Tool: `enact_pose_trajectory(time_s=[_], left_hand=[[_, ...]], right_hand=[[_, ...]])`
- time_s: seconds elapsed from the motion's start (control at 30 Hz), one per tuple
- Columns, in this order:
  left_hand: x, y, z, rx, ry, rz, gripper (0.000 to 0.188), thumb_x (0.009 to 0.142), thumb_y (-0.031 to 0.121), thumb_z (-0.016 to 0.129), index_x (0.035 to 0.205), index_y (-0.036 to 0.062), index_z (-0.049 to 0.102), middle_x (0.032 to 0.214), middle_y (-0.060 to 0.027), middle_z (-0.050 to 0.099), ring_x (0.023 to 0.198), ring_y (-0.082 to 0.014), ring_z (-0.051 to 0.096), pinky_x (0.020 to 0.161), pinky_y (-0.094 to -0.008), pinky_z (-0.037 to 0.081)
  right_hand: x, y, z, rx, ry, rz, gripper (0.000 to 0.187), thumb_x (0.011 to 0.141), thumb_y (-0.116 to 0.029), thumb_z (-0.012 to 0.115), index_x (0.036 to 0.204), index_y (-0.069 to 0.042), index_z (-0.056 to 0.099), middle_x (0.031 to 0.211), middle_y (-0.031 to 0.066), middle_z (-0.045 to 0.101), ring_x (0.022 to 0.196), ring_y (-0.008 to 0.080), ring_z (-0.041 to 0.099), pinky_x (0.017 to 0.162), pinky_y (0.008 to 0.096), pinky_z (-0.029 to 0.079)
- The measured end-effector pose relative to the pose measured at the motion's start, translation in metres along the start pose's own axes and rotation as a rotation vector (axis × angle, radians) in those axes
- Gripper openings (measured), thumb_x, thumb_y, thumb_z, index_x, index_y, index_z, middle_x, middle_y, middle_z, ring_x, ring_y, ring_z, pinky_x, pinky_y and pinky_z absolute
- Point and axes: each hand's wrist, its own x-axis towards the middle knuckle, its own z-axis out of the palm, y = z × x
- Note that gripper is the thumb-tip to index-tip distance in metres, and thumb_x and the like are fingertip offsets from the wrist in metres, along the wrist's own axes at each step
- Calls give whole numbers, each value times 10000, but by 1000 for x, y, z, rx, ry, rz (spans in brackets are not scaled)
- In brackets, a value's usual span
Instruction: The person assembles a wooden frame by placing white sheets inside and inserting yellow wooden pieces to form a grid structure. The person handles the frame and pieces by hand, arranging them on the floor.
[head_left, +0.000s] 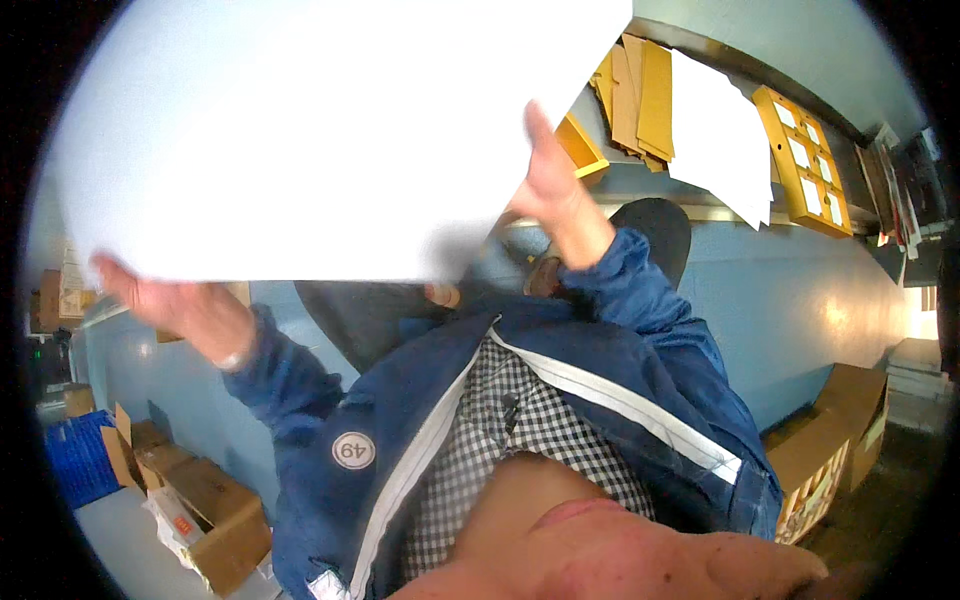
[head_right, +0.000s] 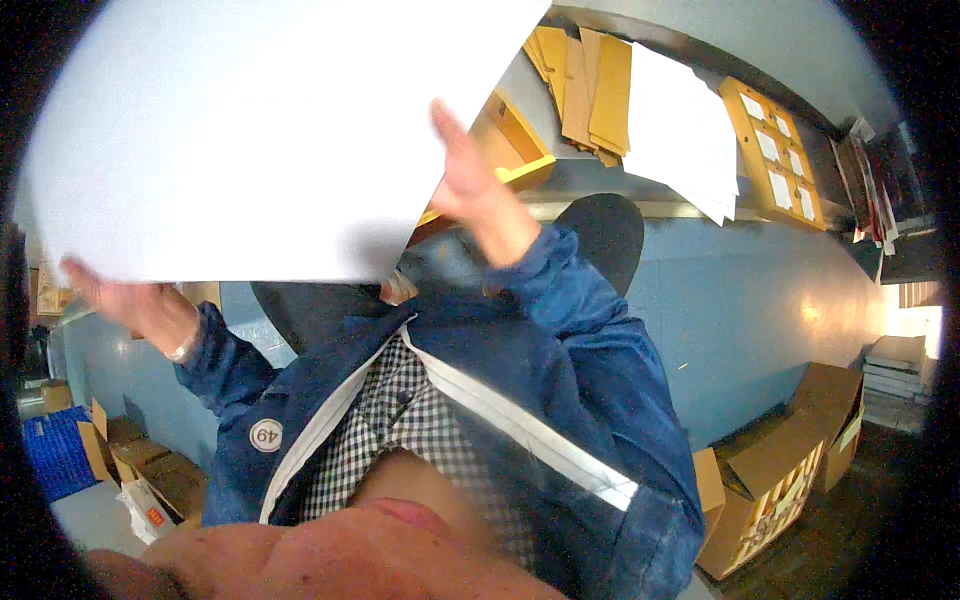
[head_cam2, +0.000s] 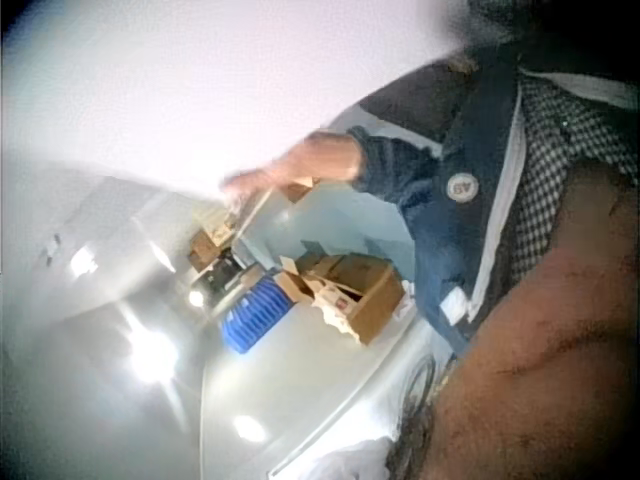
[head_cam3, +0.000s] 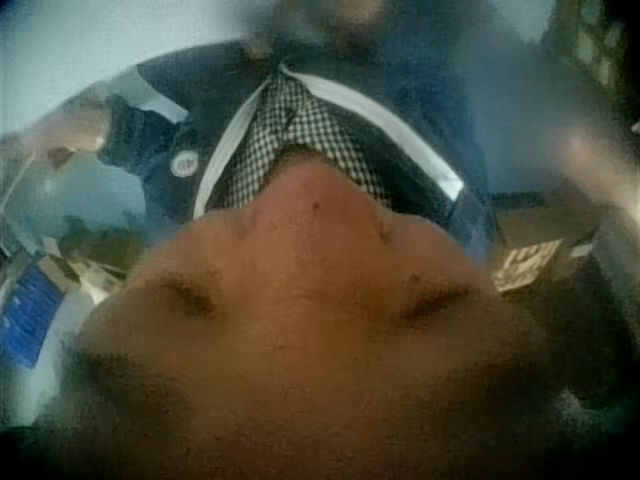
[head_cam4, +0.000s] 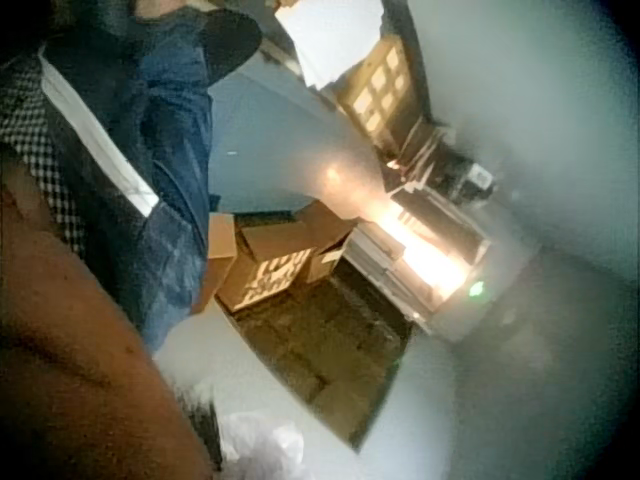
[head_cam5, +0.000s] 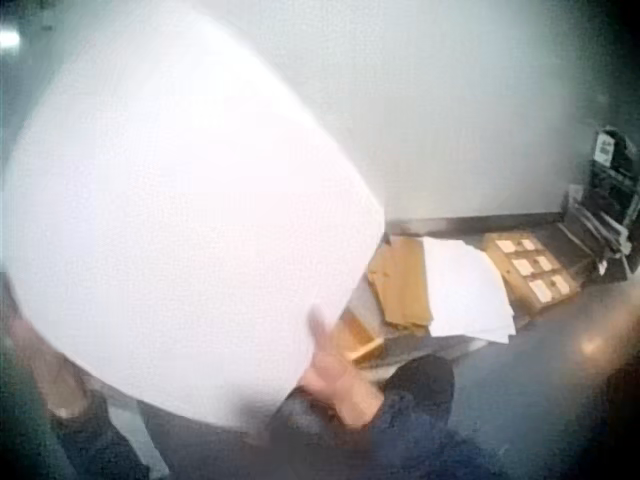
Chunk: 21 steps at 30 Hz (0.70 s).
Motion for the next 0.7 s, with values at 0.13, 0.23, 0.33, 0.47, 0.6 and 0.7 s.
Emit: enact_pose_trajectory(time_s=[0.13,0.23,0.33,0.47,0.6,0.7], left_hand=[[103,-68,-100,129,-160,-333,626,1009,363,518,1490,23,306,1384,-253,483,1233,-345,540,962,-457,543],[100,-119,-101,249,-161,-422,629,986,279,590,1486,25,306,1366,-246,504,1216,-343,565,943,-433,566],[109,-162,-106,229,-114,-634,624,944,201,671,1450,32,346,1331,-227,539,1180,-337,595,928,-429,575],[106,-229,-77,185,-269,-623,603,922,197,707,1397,16,381,1258,-188,567,1106,-303,608,890,-396,567],[98,-259,-52,259,-236,-662,691,915,242,713,1440,11,328,1257,-211,568,1108,-312,612,888,-407,560],[89,-287,-48,337,-242,-774,701,921,282,701,1451,1,337,1272,-213,569,1104,-299,616,866,-393,564]], right_hand=[[-64,41,17,-814,156,282,515,1033,-369,497,1412,-20,492,1408,169,527,1251,280,523,1075,399,406],[-85,13,-14,-1244,-135,635,415,1017,-386,526,1156,-20,665,1101,151,669,1010,247,626,920,390,493],[-90,-70,4,-1539,-129,765,457,993,-443,539,885,-41,730,861,147,690,848,245,656,838,410,516],[-32,-117,-67,-2137,477,-322,558,972,-517,526,1044,10,695,1052,201,693,974,303,652,868,442,500],[-12,-91,-76,-2093,410,590,536,1014,-482,488,1084,9,692,937,191,681,886,285,633,825,386,497],[-12,-92,-108,-1766,510,442,518,1015,-452,501,1090,29,677,976,155,689,914,265,630,847,366,487]])
